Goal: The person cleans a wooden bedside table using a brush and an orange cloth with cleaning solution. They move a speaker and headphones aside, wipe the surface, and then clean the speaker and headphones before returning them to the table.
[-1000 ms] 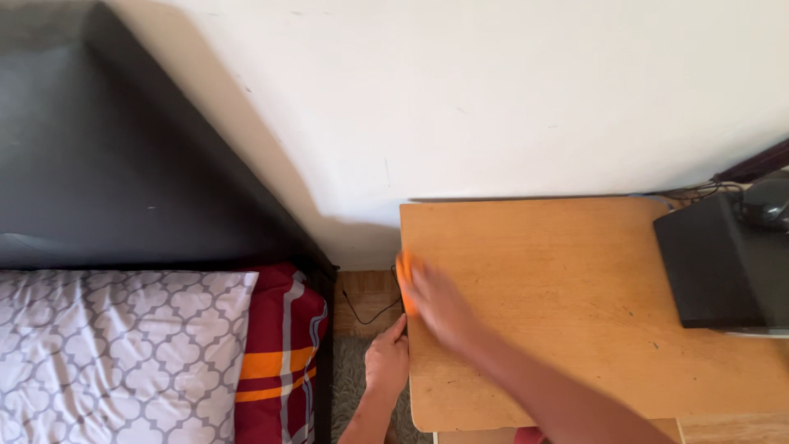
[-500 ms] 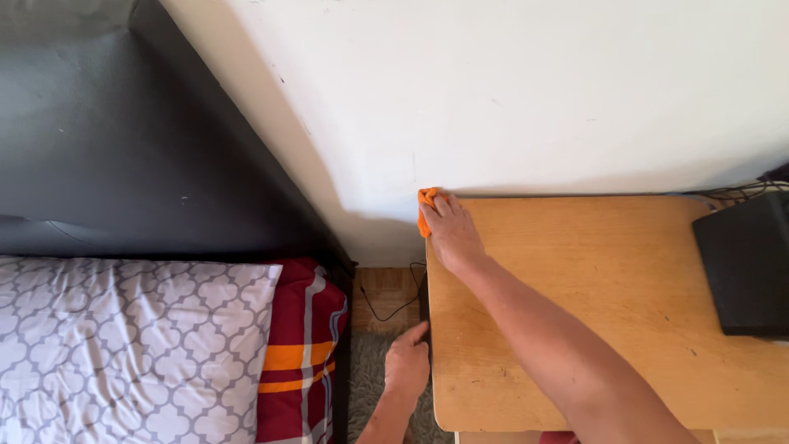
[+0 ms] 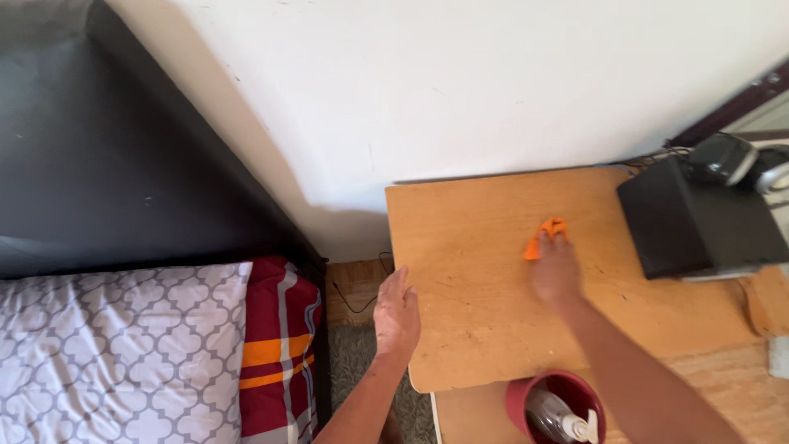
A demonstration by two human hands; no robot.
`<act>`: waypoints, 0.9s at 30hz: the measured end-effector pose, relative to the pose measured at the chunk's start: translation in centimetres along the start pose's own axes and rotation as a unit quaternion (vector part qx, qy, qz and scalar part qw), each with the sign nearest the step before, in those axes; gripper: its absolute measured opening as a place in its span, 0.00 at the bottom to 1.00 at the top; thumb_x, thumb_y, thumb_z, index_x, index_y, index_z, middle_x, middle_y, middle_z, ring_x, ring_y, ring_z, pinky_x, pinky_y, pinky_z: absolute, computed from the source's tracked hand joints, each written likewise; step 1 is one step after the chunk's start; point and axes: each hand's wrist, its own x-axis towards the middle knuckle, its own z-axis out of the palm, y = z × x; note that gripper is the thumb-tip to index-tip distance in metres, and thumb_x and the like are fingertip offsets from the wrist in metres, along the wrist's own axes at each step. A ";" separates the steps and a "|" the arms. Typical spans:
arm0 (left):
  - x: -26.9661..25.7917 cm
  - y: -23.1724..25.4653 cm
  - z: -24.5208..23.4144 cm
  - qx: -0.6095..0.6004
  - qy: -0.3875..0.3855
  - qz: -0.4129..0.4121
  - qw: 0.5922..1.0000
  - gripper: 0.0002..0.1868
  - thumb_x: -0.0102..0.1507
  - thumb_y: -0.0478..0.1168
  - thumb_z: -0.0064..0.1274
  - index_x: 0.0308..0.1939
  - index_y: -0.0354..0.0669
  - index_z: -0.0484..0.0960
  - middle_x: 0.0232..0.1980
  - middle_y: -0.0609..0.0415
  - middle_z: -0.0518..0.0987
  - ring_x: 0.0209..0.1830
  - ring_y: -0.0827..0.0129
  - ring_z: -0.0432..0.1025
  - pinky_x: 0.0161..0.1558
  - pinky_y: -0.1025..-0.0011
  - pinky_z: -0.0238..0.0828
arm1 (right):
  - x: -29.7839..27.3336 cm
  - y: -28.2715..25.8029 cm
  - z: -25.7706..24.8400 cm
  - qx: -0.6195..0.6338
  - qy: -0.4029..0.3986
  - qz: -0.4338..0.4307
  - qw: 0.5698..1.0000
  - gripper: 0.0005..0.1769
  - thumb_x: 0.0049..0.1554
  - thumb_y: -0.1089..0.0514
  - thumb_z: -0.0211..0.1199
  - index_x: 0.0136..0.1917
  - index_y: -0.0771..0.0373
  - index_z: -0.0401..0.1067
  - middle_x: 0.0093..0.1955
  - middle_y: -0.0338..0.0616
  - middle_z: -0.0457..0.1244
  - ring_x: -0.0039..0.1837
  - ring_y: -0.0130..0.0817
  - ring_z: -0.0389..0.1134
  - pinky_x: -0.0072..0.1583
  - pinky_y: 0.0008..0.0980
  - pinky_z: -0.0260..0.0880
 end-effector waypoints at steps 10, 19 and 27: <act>-3.0 -0.3 3.6 -0.047 0.010 -0.035 0.998 0.21 0.69 0.47 0.47 0.62 0.43 0.79 0.63 0.45 0.77 0.64 0.52 0.71 0.64 0.62 0.67 | -10.0 -15.5 -4.2 0.292 -0.115 -0.164 0.935 0.31 0.53 0.63 0.63 0.69 0.71 0.65 0.68 0.70 0.59 0.70 0.63 0.58 0.68 0.49 0.61; -10.4 2.2 3.0 0.362 -0.066 0.206 0.907 0.33 0.60 0.46 0.56 0.66 0.36 0.71 0.73 0.43 0.64 0.75 0.47 0.54 0.70 0.50 0.49 | -9.3 -7.8 -9.0 0.510 -0.349 0.161 0.769 0.27 0.62 0.56 0.50 0.74 0.57 0.65 0.75 0.45 0.61 0.73 0.38 0.63 0.70 0.37 0.62; -11.8 0.9 5.9 0.406 -0.074 0.129 0.902 0.31 0.64 0.43 0.55 0.71 0.46 0.67 0.79 0.45 0.58 0.80 0.53 0.46 0.75 0.49 0.38 | -13.9 2.7 -14.2 0.326 -0.253 0.032 0.911 0.26 0.60 0.50 0.52 0.70 0.59 0.66 0.71 0.53 0.62 0.70 0.48 0.64 0.68 0.43 0.62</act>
